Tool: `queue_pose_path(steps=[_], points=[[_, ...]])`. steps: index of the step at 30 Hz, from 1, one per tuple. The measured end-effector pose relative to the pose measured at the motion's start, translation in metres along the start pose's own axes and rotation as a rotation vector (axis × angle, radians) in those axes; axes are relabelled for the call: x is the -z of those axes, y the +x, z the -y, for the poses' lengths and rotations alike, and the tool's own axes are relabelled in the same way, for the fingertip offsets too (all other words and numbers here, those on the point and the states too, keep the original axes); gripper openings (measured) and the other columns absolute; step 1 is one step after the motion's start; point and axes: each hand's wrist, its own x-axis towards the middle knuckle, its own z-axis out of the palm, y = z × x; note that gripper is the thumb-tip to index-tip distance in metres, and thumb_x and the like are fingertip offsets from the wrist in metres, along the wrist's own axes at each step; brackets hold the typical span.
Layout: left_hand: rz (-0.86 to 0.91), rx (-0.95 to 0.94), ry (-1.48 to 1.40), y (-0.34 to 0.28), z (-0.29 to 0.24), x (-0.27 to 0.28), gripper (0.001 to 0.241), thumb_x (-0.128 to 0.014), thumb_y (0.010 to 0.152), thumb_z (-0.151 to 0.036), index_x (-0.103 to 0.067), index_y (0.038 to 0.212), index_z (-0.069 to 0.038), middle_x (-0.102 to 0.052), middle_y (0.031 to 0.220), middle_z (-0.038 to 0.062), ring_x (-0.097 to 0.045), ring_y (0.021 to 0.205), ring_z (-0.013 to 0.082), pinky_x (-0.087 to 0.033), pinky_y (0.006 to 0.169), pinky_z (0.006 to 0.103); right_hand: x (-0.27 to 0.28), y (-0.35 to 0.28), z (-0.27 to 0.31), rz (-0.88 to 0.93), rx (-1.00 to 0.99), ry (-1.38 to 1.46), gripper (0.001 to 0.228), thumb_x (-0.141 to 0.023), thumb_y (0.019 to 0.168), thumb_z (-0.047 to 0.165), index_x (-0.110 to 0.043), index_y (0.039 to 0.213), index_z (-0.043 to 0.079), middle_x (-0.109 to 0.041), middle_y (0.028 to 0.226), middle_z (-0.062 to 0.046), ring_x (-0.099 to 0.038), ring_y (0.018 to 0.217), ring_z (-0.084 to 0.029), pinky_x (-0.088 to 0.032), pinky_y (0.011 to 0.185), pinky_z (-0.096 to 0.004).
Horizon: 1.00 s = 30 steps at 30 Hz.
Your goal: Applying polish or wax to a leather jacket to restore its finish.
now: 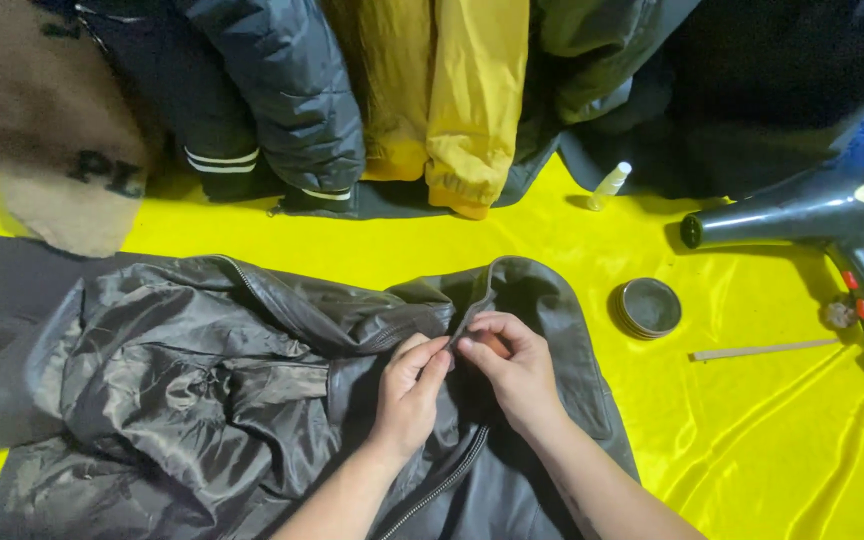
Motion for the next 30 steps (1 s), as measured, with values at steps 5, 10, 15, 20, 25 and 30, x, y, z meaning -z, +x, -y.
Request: queue_pose_path(steps=[5,10,15,20,25,30], points=[[-0.023,-0.013,0.038,0.000,0.001,0.001,0.025,-0.060,0.100,-0.019,-0.076,0.104,-0.001,-0.063,0.085,0.002,-0.061,0.081,0.0150,-0.050,0.078,0.0298,0.006,0.006,-0.006,-0.133,0.005,0.074,0.017,-0.081,0.083,0.010,-0.077,0.099,0.007,-0.075,0.097,-0.004,-0.069,0.090,-0.013,-0.056,0.088,-0.027],[0.045,-0.137,0.190,0.000,-0.010,-0.001,0.018,-0.060,0.090,-0.009,-0.075,0.098,-0.010,-0.062,0.081,0.003,-0.060,0.080,0.0203,-0.046,0.075,0.0329,-0.001,-0.011,0.013,-0.075,0.415,-0.215,0.021,-0.085,0.080,0.014,-0.078,0.100,0.014,-0.069,0.100,-0.005,-0.067,0.095,-0.018,-0.053,0.089,-0.030],[0.009,-0.198,0.254,-0.002,0.000,-0.001,0.016,-0.066,0.094,-0.013,-0.074,0.098,-0.001,-0.066,0.083,0.006,-0.062,0.080,0.0215,-0.051,0.080,0.0343,0.005,0.002,0.014,-0.111,0.289,-0.229,0.020,-0.081,0.084,0.022,-0.079,0.103,0.015,-0.072,0.095,-0.003,-0.068,0.090,-0.017,-0.055,0.081,-0.030],[0.013,-0.189,0.289,-0.001,-0.009,-0.005,0.012,-0.062,0.091,-0.011,-0.072,0.090,-0.005,-0.064,0.080,0.006,-0.060,0.079,0.0230,-0.048,0.077,0.0361,0.012,-0.006,0.024,-0.110,0.366,-0.180,0.020,-0.082,0.083,0.024,-0.069,0.093,0.013,-0.072,0.091,-0.003,-0.069,0.083,-0.017,-0.056,0.080,-0.029],[0.000,-0.257,0.319,0.002,-0.013,-0.003,0.022,-0.058,0.091,-0.008,-0.054,0.070,-0.005,-0.049,0.070,0.007,-0.049,0.069,0.0261,-0.039,0.066,0.0402,0.004,0.001,0.022,-0.006,0.447,-0.236,0.017,-0.085,0.080,0.018,-0.070,0.084,0.014,-0.070,0.083,-0.001,-0.066,0.078,-0.016,-0.052,0.076,-0.030],[-0.030,-0.290,0.280,0.001,-0.012,-0.004,0.013,-0.065,0.094,-0.010,-0.074,0.100,-0.002,-0.064,0.080,0.008,-0.061,0.076,0.0261,-0.049,0.076,0.0387,0.019,0.007,0.021,-0.200,0.364,-0.330,0.016,-0.085,0.081,0.016,-0.073,0.090,0.009,-0.073,0.092,-0.004,-0.069,0.088,-0.018,-0.054,0.084,-0.030]])
